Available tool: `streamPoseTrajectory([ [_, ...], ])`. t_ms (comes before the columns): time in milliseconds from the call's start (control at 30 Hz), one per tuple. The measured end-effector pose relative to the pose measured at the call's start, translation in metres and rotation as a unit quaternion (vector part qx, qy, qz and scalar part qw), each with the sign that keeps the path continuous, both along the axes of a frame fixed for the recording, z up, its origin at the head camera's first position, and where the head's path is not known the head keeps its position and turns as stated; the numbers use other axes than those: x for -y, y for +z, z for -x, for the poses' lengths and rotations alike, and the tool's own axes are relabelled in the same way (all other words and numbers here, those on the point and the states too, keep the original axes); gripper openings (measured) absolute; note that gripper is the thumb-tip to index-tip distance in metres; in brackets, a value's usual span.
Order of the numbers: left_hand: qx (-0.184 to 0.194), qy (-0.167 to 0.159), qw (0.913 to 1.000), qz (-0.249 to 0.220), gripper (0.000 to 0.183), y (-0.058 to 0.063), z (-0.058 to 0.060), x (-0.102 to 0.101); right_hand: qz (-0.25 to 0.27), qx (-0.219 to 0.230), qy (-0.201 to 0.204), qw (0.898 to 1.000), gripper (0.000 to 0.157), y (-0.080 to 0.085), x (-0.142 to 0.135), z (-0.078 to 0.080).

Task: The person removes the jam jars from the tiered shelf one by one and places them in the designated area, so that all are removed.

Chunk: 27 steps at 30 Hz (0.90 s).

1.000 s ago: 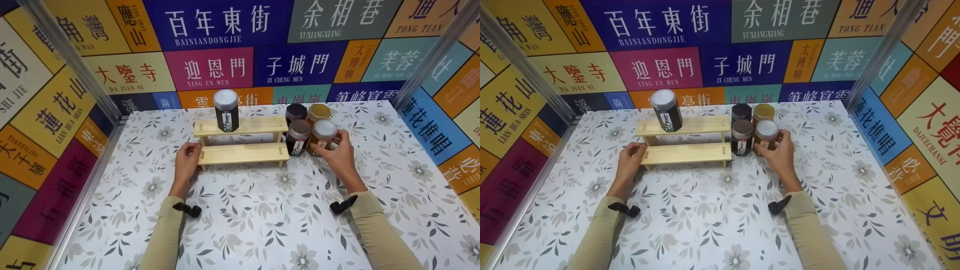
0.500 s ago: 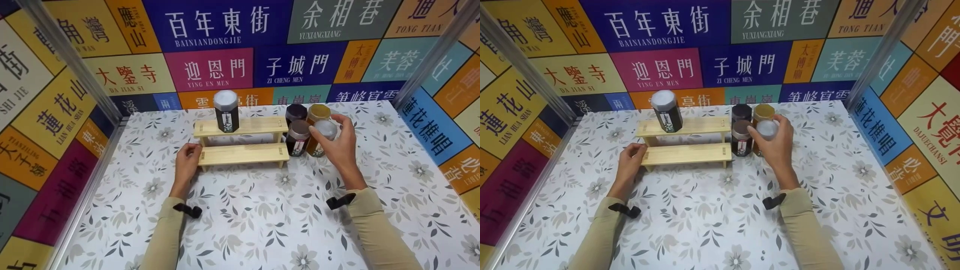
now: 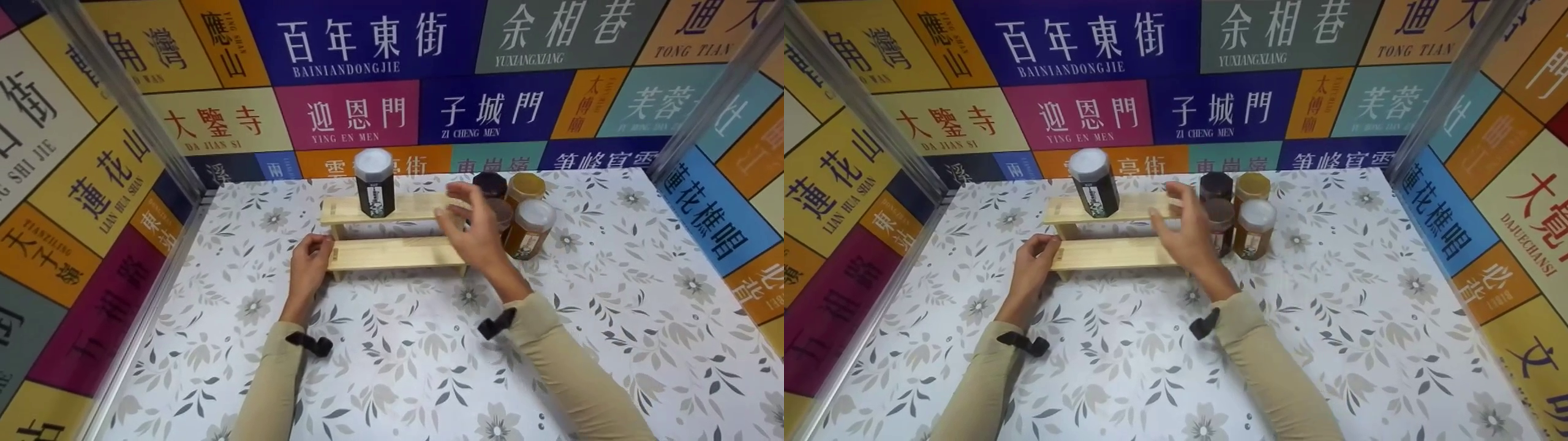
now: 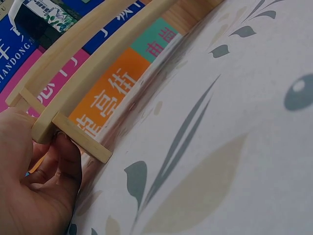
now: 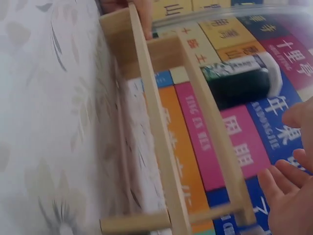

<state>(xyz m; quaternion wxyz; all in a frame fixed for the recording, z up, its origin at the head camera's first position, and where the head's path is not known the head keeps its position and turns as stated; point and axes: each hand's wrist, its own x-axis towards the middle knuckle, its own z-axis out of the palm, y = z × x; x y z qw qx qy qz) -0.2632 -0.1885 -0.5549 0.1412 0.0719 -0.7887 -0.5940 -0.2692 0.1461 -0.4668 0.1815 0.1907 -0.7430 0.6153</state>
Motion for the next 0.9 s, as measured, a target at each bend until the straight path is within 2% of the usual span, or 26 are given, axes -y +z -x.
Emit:
streamPoseTrajectory([
  [133,-0.004,-0.001,1.0,-0.004,0.02,-0.001,0.0,0.003,-0.007,0.03,0.049,0.998,0.061,-0.003,0.03,0.012],
  [267,0.0,-0.004,1.0,-0.006,0.02,0.0,0.001,0.006,-0.038,0.058,0.059,0.996,0.071,-0.002,0.053,0.021],
  [367,-0.002,-0.006,1.0,-0.005,0.02,0.001,0.002,0.007,-0.063,0.08,0.059,0.993,0.084,0.004,0.069,0.026],
  [500,-0.006,-0.009,0.9999,-0.01,0.02,0.003,0.002,0.007,-0.109,0.115,0.03,0.987,0.103,0.011,0.089,0.031],
  [600,-0.004,-0.009,0.9998,-0.014,0.019,0.003,0.002,0.005,-0.149,0.124,-0.022,0.981,0.111,0.013,0.101,0.034],
  [767,0.001,-0.005,0.9999,-0.014,0.018,0.001,0.002,0.002,-0.186,0.096,-0.09,0.974,0.101,0.013,0.111,0.035],
  [900,-0.006,-0.004,0.9999,-0.016,0.017,-0.001,0.002,0.002,-0.165,0.087,-0.089,0.978,0.087,0.01,0.11,0.032],
])
